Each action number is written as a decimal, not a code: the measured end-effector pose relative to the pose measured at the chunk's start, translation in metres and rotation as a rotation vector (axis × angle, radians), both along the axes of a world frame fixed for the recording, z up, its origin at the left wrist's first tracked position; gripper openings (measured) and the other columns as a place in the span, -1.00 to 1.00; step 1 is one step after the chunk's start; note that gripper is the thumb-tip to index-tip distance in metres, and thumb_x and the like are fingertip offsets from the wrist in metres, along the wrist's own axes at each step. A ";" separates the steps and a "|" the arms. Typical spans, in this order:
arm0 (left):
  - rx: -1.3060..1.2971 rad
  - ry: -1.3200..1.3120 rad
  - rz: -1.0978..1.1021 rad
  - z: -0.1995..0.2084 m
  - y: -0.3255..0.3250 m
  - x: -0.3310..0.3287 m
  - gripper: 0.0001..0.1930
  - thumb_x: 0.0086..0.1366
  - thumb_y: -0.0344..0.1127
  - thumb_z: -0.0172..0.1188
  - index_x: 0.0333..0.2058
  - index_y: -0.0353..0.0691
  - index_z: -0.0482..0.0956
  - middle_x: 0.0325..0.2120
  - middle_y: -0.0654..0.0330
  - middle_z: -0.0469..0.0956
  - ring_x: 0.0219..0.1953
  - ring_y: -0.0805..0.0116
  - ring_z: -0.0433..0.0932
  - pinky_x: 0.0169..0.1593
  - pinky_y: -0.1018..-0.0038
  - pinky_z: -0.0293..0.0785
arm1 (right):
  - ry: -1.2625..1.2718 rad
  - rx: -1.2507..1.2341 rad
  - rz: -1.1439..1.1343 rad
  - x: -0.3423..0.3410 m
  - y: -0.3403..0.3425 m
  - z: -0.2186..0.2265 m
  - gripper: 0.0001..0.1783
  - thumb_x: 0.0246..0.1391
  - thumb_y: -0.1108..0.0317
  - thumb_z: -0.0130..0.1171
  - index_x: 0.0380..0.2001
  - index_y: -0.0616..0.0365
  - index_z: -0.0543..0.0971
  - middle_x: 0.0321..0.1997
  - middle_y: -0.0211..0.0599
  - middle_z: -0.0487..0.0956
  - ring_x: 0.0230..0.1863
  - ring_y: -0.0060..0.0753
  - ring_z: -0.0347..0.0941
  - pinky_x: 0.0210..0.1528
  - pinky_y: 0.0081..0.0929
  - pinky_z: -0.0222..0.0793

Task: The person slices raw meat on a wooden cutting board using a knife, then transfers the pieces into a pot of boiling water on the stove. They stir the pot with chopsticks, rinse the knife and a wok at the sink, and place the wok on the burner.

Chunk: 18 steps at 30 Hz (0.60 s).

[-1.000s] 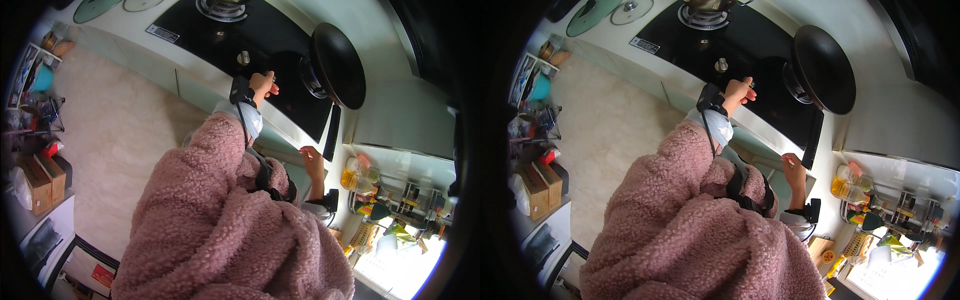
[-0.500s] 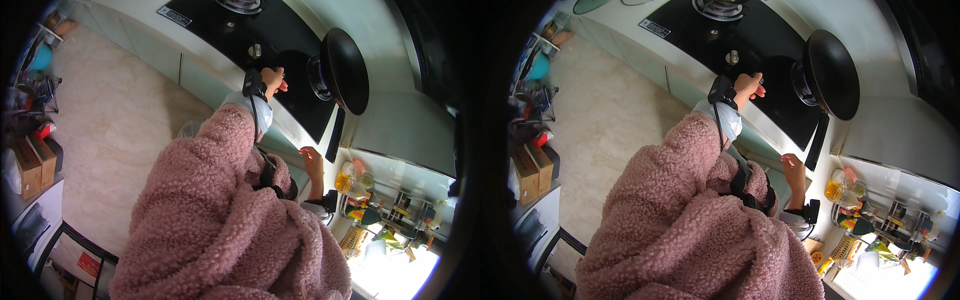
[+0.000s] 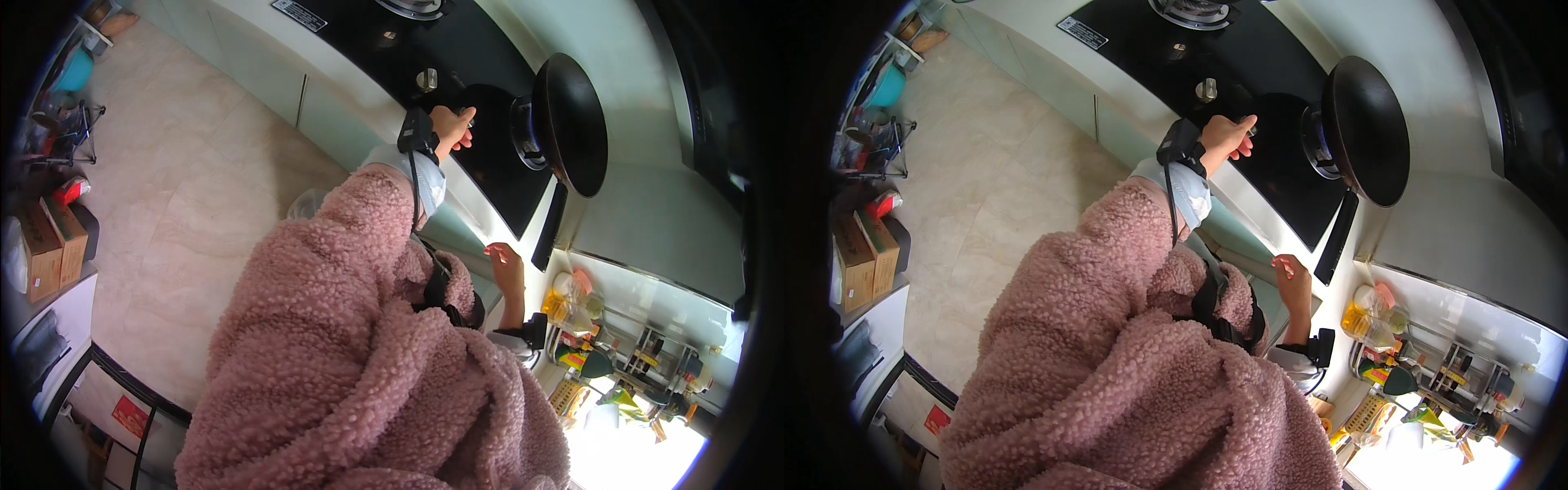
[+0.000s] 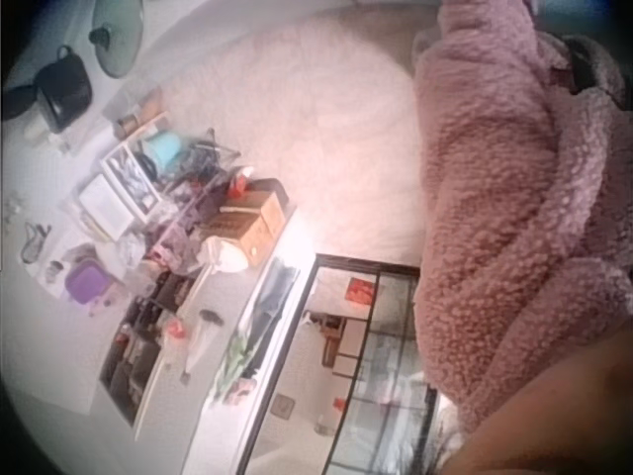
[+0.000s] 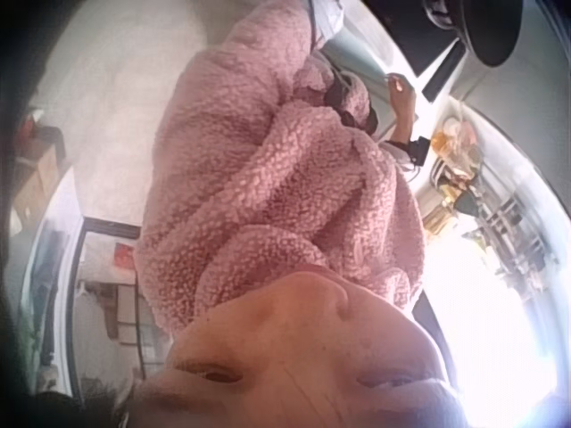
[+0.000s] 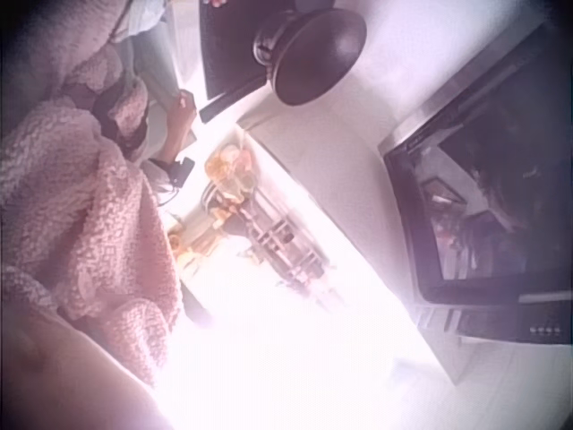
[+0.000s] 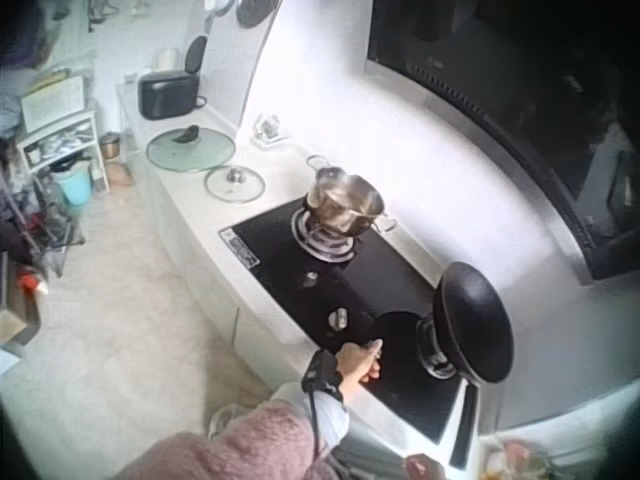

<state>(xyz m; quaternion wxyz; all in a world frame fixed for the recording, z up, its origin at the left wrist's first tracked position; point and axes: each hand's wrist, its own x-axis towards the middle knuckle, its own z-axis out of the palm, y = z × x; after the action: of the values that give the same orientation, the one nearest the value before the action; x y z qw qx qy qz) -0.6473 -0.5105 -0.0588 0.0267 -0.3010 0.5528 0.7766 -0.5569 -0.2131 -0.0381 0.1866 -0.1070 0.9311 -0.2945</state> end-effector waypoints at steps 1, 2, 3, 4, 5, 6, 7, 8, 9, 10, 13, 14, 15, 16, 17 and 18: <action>-0.001 0.014 -0.023 0.002 -0.002 0.002 -0.52 0.24 -0.01 0.08 -0.71 -0.28 0.52 -0.74 0.20 0.54 -0.77 0.47 0.46 -0.69 0.60 0.31 | -0.007 -0.024 -0.005 0.000 -0.001 0.000 -0.81 0.13 0.33 0.03 -0.31 0.22 0.54 -0.36 -0.27 0.61 -0.25 -0.46 0.55 -0.20 -0.54 0.40; -0.005 0.032 -0.048 0.004 -0.005 0.003 -0.53 0.24 -0.04 0.09 -0.70 -0.30 0.50 -0.73 0.19 0.54 -0.75 0.45 0.48 -0.68 0.59 0.34 | -0.030 -0.004 0.009 0.000 -0.003 0.000 -0.81 0.13 0.33 0.04 -0.31 0.22 0.54 -0.36 -0.27 0.61 -0.25 -0.46 0.55 -0.20 -0.54 0.40; -0.012 0.055 -0.073 0.007 -0.008 0.004 -0.55 0.23 -0.07 0.11 -0.69 -0.31 0.49 -0.72 0.18 0.54 -0.74 0.43 0.50 -0.67 0.59 0.36 | -0.052 -0.002 0.006 0.001 -0.005 0.000 -0.81 0.13 0.33 0.04 -0.31 0.22 0.54 -0.36 -0.27 0.61 -0.25 -0.47 0.55 -0.19 -0.54 0.40; -0.028 0.091 -0.080 0.011 -0.011 0.005 -0.56 0.23 -0.11 0.11 -0.71 -0.31 0.49 -0.74 0.19 0.53 -0.75 0.44 0.49 -0.67 0.59 0.37 | -0.088 -0.006 -0.006 0.001 -0.007 0.001 -0.81 0.13 0.33 0.04 -0.31 0.22 0.54 -0.36 -0.27 0.61 -0.25 -0.47 0.55 -0.19 -0.54 0.41; -0.052 0.132 -0.116 0.016 -0.017 0.007 -0.60 0.23 -0.17 0.10 -0.71 -0.32 0.50 -0.74 0.17 0.53 -0.74 0.44 0.50 -0.66 0.59 0.38 | -0.080 -0.034 0.009 0.001 -0.009 0.003 -0.82 0.13 0.34 0.04 -0.31 0.23 0.53 -0.37 -0.26 0.61 -0.26 -0.47 0.55 -0.20 -0.55 0.41; -0.036 0.177 -0.139 0.021 -0.024 0.010 -0.62 0.23 -0.20 0.08 -0.69 -0.33 0.51 -0.73 0.15 0.54 -0.74 0.44 0.49 -0.66 0.59 0.37 | -0.063 -0.042 -0.006 0.002 -0.012 0.005 -0.82 0.13 0.36 0.04 -0.31 0.24 0.53 -0.37 -0.26 0.61 -0.27 -0.47 0.55 -0.21 -0.55 0.41; -0.024 0.207 -0.166 0.026 -0.033 0.014 -0.63 0.23 -0.22 0.07 -0.67 -0.35 0.52 -0.73 0.13 0.54 -0.74 0.45 0.49 -0.65 0.59 0.37 | -0.058 -0.113 -0.010 0.003 -0.015 0.006 -0.83 0.13 0.37 0.04 -0.31 0.24 0.53 -0.37 -0.26 0.61 -0.28 -0.48 0.55 -0.22 -0.56 0.42; -0.057 0.249 -0.166 0.031 -0.044 0.021 -0.64 0.22 -0.24 0.07 -0.66 -0.37 0.53 -0.72 0.13 0.54 -0.75 0.46 0.48 -0.64 0.59 0.36 | -0.044 -0.149 -0.007 0.006 -0.018 0.009 -0.83 0.13 0.38 0.03 -0.32 0.26 0.53 -0.37 -0.26 0.61 -0.29 -0.46 0.56 -0.22 -0.56 0.42; -0.101 0.265 -0.173 0.036 -0.056 0.032 -0.66 0.22 -0.26 0.07 -0.65 -0.39 0.54 -0.72 0.12 0.54 -0.75 0.47 0.47 -0.63 0.60 0.35 | -0.039 -0.144 -0.013 0.010 -0.022 0.011 -0.83 0.12 0.38 0.05 -0.31 0.27 0.52 -0.37 -0.24 0.61 -0.27 -0.44 0.56 -0.22 -0.55 0.43; -0.107 0.253 -0.176 0.040 -0.071 0.043 -0.71 0.22 -0.26 0.08 -0.55 -0.38 0.57 -0.70 0.15 0.54 -0.74 0.53 0.42 -0.64 0.62 0.31 | -0.026 -0.111 -0.001 0.015 -0.027 0.012 -0.83 0.13 0.39 0.04 -0.29 0.26 0.52 -0.36 -0.23 0.61 -0.27 -0.46 0.56 -0.21 -0.55 0.43; -0.140 0.309 -0.103 0.051 -0.119 0.094 -0.80 0.23 -0.31 0.08 -0.26 -0.27 0.57 -0.59 0.21 0.56 -0.68 0.61 0.38 -0.63 0.69 0.24 | -0.028 -0.178 -0.018 0.037 -0.052 0.011 -0.84 0.14 0.41 0.02 -0.25 0.24 0.51 -0.33 -0.22 0.61 -0.25 -0.45 0.56 -0.21 -0.54 0.43; -0.169 0.248 -0.076 0.053 -0.135 0.115 -0.75 0.24 -0.34 0.06 -0.10 -0.15 0.50 -0.52 0.24 0.56 -0.64 0.63 0.37 -0.62 0.73 0.21 | 0.018 -0.193 -0.010 0.045 -0.063 0.009 -0.84 0.14 0.41 0.02 -0.25 0.22 0.51 -0.34 -0.21 0.61 -0.25 -0.42 0.57 -0.22 -0.52 0.44; -0.186 0.203 -0.087 0.056 -0.154 0.136 -0.74 0.26 -0.32 0.05 -0.07 -0.11 0.49 -0.52 0.26 0.55 -0.63 0.63 0.37 -0.62 0.75 0.17 | 0.009 -0.204 -0.003 0.052 -0.075 0.006 -0.84 0.14 0.41 0.02 -0.25 0.22 0.51 -0.34 -0.20 0.61 -0.25 -0.41 0.57 -0.22 -0.51 0.45; -0.178 0.167 -0.034 0.059 -0.170 0.156 -0.77 0.28 -0.30 0.06 -0.11 -0.14 0.51 -0.55 0.28 0.53 -0.64 0.64 0.35 -0.62 0.74 0.14 | 0.003 -0.217 0.001 0.059 -0.089 0.004 -0.84 0.14 0.41 0.02 -0.25 0.22 0.51 -0.34 -0.20 0.61 -0.26 -0.40 0.58 -0.22 -0.50 0.45; -0.148 0.144 0.073 0.060 -0.183 0.176 -0.78 0.28 -0.26 0.07 -0.15 -0.17 0.54 -0.57 0.29 0.52 -0.65 0.64 0.34 -0.64 0.72 0.11 | 0.005 -0.232 0.002 0.063 -0.103 0.001 -0.84 0.14 0.40 0.02 -0.25 0.22 0.51 -0.35 -0.20 0.61 -0.26 -0.39 0.58 -0.22 -0.49 0.46; -0.156 0.108 0.158 0.062 -0.199 0.195 -0.78 0.27 -0.24 0.09 -0.20 -0.23 0.55 -0.60 0.30 0.48 -0.67 0.65 0.30 -0.64 0.71 0.09 | -0.025 -0.276 -0.007 0.065 -0.118 -0.001 -0.82 0.06 0.38 0.09 -0.26 0.20 0.51 -0.37 -0.12 0.60 -0.31 -0.26 0.58 -0.24 -0.43 0.46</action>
<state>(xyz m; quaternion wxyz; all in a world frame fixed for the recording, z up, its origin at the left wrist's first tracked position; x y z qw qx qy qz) -0.4525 -0.7091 0.0032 -0.0876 -0.3026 0.5867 0.7460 -0.4923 -0.3307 -0.0386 0.1807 -0.1247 0.8798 -0.4216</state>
